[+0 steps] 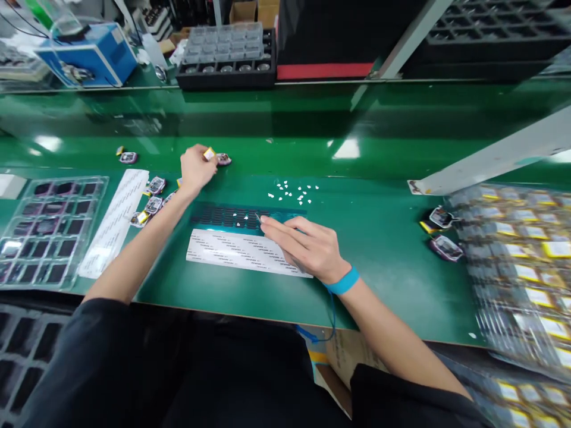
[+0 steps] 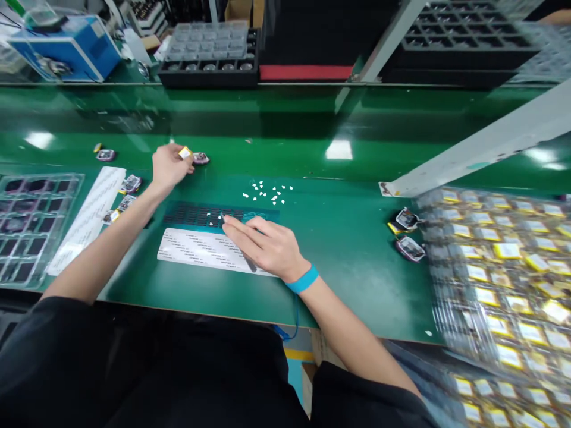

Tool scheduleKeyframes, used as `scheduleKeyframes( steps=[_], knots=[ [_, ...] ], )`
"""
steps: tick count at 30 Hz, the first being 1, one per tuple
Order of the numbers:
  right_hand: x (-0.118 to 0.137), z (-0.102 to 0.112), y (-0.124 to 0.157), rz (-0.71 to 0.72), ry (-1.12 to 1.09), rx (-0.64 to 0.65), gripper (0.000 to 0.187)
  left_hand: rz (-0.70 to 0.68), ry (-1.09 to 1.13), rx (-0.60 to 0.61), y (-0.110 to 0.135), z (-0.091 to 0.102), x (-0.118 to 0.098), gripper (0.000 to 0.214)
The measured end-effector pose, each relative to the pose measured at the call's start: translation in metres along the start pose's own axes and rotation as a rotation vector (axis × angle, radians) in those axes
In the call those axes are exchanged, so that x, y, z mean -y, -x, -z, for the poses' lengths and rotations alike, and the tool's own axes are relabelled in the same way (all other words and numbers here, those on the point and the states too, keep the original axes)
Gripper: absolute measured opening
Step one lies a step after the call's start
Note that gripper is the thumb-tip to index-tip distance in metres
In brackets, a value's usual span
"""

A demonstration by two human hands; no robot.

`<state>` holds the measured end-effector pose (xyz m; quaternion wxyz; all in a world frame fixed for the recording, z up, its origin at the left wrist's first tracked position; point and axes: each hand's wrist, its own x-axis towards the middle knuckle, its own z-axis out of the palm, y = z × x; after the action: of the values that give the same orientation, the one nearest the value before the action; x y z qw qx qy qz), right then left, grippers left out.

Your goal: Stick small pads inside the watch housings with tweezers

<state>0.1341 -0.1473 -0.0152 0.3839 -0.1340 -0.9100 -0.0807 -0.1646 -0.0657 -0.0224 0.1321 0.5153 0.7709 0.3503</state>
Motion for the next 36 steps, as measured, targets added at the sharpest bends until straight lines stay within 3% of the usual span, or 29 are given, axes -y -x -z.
scheduleKeyframes(
  steps=[2,4,7,9,13,17,22,25,29,33,36],
  knots=[
    [0.000,0.000,-0.001,0.003,0.004,-0.013,0.023,-0.011,-0.212,0.018,-0.016,0.020,0.004,0.027],
    [0.000,0.000,-0.002,0.001,0.010,-0.021,0.023,-0.053,-0.354,0.035,-0.007,0.046,0.010,0.026],
    [-0.001,0.002,-0.004,0.006,0.029,-0.036,0.024,-0.094,-0.468,-0.119,0.038,0.081,0.026,0.032],
    [-0.001,0.003,-0.004,0.012,0.043,-0.045,0.025,-0.074,-0.531,-0.169,0.072,0.095,0.040,0.038],
    [0.000,0.005,-0.006,0.016,0.049,-0.041,0.024,-0.019,-0.549,-0.096,0.108,0.098,0.063,0.032],
    [0.002,0.006,-0.006,0.010,0.051,-0.027,0.023,0.026,-0.516,-0.101,0.105,0.091,0.069,0.026],
    [0.001,0.003,-0.004,-0.001,0.034,-0.019,0.027,-0.030,-0.466,-0.070,0.099,0.092,0.059,0.013],
    [-0.001,0.001,-0.002,-0.007,0.010,-0.020,0.034,-0.094,-0.300,-0.076,0.100,0.097,0.045,0.005],
    [-0.001,0.000,-0.002,-0.007,-0.010,-0.011,0.032,-0.054,0.319,-0.022,0.097,0.097,0.018,0.018],
    [0.000,-0.002,-0.003,-0.019,-0.007,-0.012,0.031,0.130,0.883,0.090,0.087,0.077,-0.015,0.015],
    [0.001,-0.005,-0.004,-0.062,-0.048,-0.052,0.018,0.225,1.046,0.176,0.088,0.054,-0.035,0.018]
  ],
)
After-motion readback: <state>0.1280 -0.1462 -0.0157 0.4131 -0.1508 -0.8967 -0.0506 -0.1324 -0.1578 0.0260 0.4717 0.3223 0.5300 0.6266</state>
